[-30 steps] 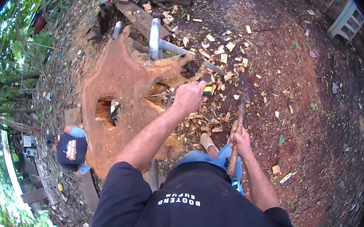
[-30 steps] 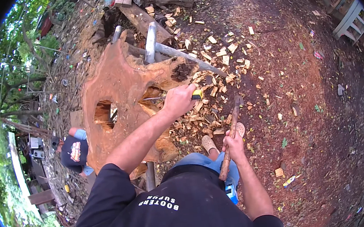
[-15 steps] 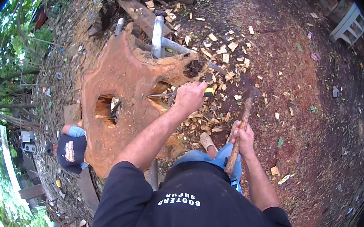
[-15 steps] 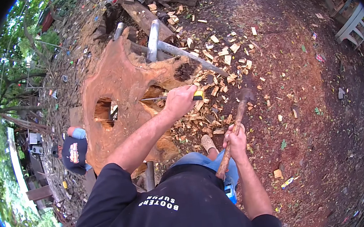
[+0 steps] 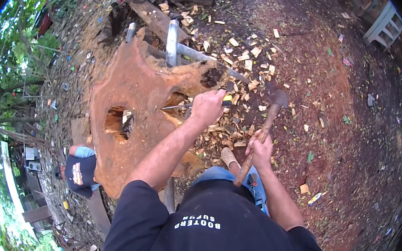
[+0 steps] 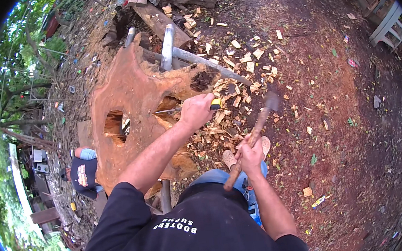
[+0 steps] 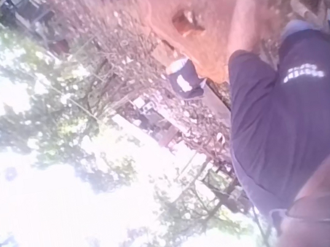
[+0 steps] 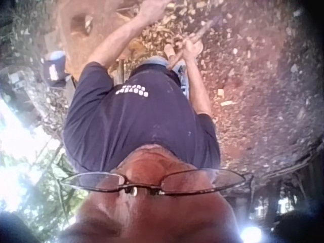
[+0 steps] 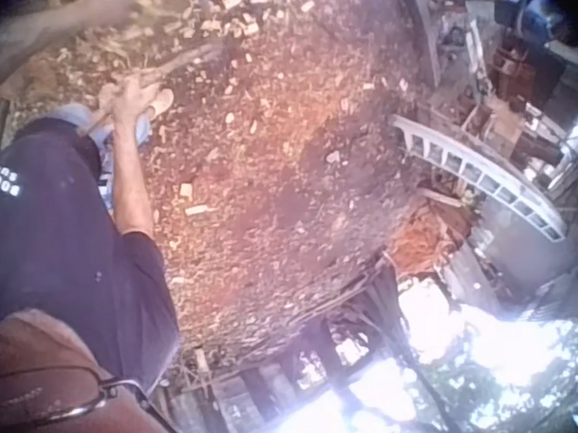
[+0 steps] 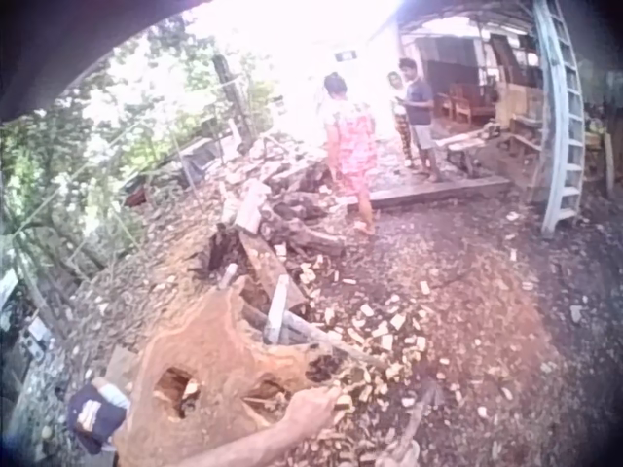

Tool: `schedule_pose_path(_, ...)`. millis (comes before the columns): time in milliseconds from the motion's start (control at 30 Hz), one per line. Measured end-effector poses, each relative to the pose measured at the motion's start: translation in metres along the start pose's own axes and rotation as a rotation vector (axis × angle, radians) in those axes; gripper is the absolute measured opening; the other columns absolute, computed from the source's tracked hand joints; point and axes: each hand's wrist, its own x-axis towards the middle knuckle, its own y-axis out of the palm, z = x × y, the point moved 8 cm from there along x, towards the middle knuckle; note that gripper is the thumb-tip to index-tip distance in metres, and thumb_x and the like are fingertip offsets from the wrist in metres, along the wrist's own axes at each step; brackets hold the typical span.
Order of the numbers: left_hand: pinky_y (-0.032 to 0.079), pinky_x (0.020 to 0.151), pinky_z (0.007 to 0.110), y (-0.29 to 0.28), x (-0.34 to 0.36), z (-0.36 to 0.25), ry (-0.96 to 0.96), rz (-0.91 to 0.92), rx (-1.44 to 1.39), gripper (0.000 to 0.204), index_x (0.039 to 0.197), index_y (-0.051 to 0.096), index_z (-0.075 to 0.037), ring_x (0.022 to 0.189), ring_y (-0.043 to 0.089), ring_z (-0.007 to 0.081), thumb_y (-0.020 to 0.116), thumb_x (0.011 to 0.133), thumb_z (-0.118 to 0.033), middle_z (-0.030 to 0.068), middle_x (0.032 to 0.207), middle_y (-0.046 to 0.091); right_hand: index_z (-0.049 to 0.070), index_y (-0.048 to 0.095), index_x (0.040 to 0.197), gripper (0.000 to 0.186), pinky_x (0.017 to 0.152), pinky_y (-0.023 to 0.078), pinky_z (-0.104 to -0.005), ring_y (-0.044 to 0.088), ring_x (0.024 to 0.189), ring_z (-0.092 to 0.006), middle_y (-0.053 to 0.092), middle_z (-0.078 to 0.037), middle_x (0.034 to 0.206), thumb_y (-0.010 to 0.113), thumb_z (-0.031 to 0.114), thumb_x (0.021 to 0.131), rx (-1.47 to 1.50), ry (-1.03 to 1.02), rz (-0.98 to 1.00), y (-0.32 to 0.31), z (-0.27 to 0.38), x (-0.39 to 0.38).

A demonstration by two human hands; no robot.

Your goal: The person hollows out the center of a large wooden slab by hammering a chisel into the wood to chip away pieces and clear a central opening.

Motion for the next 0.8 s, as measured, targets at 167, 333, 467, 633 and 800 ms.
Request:
schedule_pose_path(167,0.053,0.068,0.044,0.003,0.000,-0.007,0.043,-0.023,0.009,0.020,0.090,0.058,-0.009,0.078,0.067,0.0313,0.070,0.077,-0.017,0.0108,0.080,0.065,0.001,0.047,0.098,0.020,0.043,0.047,-0.0303,0.055,0.047,-0.0144,0.055,-0.006,0.068,0.051,0.004,0.079,-0.364,0.115,0.309,0.024,-0.014,-0.001)
schedule_pose_path(333,0.055,0.066,0.046,0.015,0.002,0.001,0.020,0.173,0.073,0.030,0.090,0.062,-0.008,0.070,0.069,0.0337,0.071,0.080,-0.034,0.0135,0.074,0.068,0.000,0.050,0.099,0.021,0.044,0.047,-0.0310,0.057,0.047,-0.0144,0.058,-0.007,0.067,0.056,0.009,0.080,-0.514,0.039,0.245,-0.005,-0.016,0.006)
schedule_pose_path(467,0.056,0.070,0.047,0.007,0.003,-0.056,0.095,0.661,-0.141,0.039,0.080,0.066,-0.007,0.072,0.069,0.0344,0.070,0.082,-0.046,0.0155,0.073,0.069,0.001,0.048,0.104,0.025,0.041,0.045,-0.0282,0.053,0.043,-0.0138,0.055,-0.005,0.065,0.053,0.005,0.080,-0.255,0.133,0.133,-0.033,-0.028,-0.006)
schedule_pose_path(633,0.055,0.069,0.048,-0.010,0.014,-0.085,0.161,0.413,-0.102,0.030,0.083,0.065,-0.009,0.072,0.069,0.0353,0.071,0.081,-0.038,0.0153,0.070,0.067,0.003,0.045,0.104,0.025,0.037,0.043,-0.0269,0.050,0.040,-0.0145,0.053,-0.005,0.064,0.051,0.004,0.079,-0.162,0.206,0.065,-0.061,-0.034,-0.015)
schedule_pose_path(800,0.054,0.070,0.049,0.007,0.006,-0.037,0.105,0.311,-0.034,0.023,0.092,0.057,-0.007,0.078,0.069,0.0348,0.067,0.076,-0.020,0.0165,0.078,0.068,0.002,0.048,0.102,0.022,0.038,0.043,-0.0272,0.052,0.041,-0.0141,0.053,-0.004,0.064,0.051,0.002,0.080,-0.130,0.220,0.031,-0.078,-0.034,-0.020)
